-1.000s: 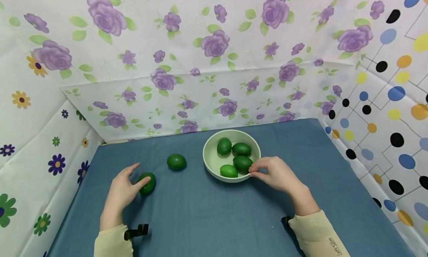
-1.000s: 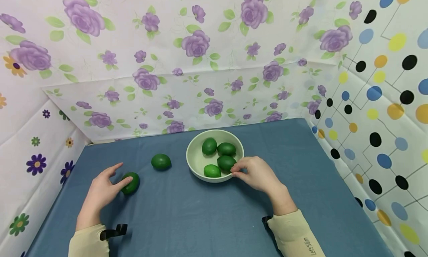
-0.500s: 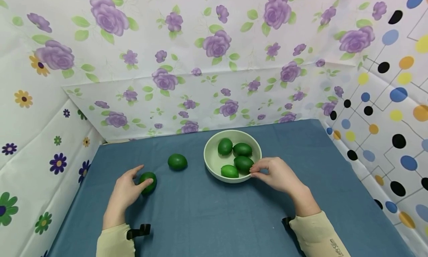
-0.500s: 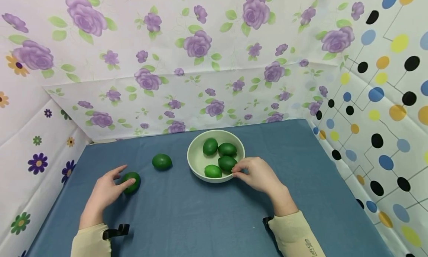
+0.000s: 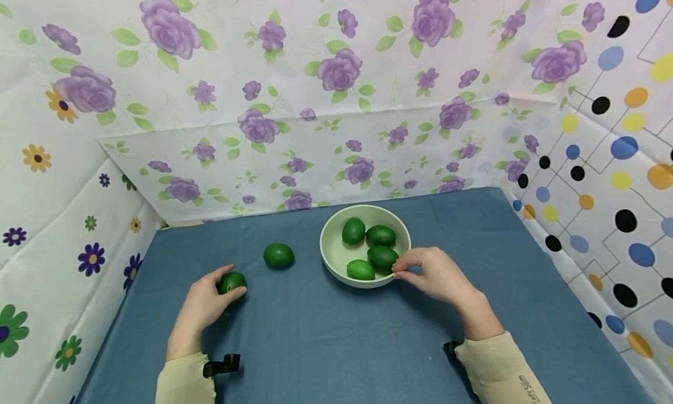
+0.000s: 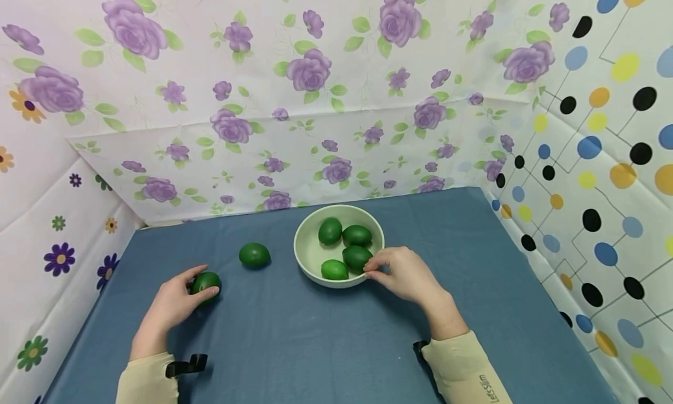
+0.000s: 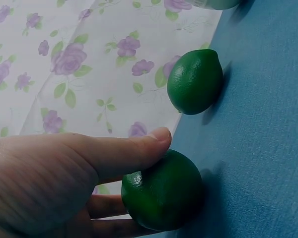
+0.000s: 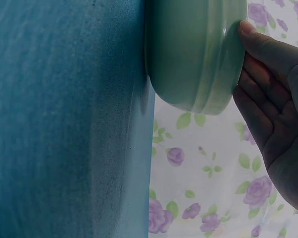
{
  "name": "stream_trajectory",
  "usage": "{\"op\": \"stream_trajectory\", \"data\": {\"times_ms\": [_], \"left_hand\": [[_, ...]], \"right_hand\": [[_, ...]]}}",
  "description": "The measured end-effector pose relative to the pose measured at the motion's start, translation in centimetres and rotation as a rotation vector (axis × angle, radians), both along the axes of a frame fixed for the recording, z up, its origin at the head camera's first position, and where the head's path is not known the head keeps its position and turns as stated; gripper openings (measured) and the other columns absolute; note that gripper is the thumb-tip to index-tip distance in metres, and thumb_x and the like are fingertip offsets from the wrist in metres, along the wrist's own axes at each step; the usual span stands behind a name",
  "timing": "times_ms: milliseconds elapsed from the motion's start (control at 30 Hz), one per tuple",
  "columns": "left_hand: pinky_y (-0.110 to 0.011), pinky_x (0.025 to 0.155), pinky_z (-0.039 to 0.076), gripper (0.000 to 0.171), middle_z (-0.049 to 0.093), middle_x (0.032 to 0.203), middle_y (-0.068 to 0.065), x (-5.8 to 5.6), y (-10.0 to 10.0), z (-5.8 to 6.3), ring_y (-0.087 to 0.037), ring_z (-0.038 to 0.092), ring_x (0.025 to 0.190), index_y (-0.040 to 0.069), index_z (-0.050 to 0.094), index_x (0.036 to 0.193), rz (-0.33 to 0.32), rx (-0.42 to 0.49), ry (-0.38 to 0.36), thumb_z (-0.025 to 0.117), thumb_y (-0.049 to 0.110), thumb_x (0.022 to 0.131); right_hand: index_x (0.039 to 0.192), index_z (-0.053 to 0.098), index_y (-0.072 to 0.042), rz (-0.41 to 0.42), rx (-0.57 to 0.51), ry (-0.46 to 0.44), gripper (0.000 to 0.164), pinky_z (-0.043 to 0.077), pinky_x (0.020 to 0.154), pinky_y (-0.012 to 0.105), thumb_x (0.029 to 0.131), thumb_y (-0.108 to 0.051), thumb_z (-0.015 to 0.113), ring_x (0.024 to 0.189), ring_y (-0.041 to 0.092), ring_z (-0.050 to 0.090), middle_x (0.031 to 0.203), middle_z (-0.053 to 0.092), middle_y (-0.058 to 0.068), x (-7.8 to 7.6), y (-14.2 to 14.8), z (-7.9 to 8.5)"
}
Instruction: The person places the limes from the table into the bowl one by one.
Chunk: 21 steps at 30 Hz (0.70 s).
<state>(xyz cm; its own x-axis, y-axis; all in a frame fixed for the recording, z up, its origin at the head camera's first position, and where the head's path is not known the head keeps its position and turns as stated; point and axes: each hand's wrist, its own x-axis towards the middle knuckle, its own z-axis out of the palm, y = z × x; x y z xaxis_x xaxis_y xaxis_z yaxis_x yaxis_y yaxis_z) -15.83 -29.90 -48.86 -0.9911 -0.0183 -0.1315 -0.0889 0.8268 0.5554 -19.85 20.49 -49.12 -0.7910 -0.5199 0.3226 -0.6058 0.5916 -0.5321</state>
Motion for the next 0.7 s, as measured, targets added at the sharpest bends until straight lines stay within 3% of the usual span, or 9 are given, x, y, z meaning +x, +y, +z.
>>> {"op": "stream_trajectory", "data": {"times_ms": [700], "left_hand": [[-0.073, 0.104, 0.048, 0.083, 0.046, 0.154, -0.039, 0.0, -0.18, 0.0, -0.058, 0.049, 0.135, -0.001, 0.043, 0.162, 0.038, -0.005, -0.024, 0.079, 0.04, 0.1]], "right_hand": [[0.1, 0.086, -0.027, -0.013, 0.022, -0.004, 0.011, 0.065, 0.086, 0.034, 0.093, -0.018, 0.088, 0.1, 0.009, 0.074, 0.104, 0.078, -0.014, -0.02, 0.0, 0.18]]}}
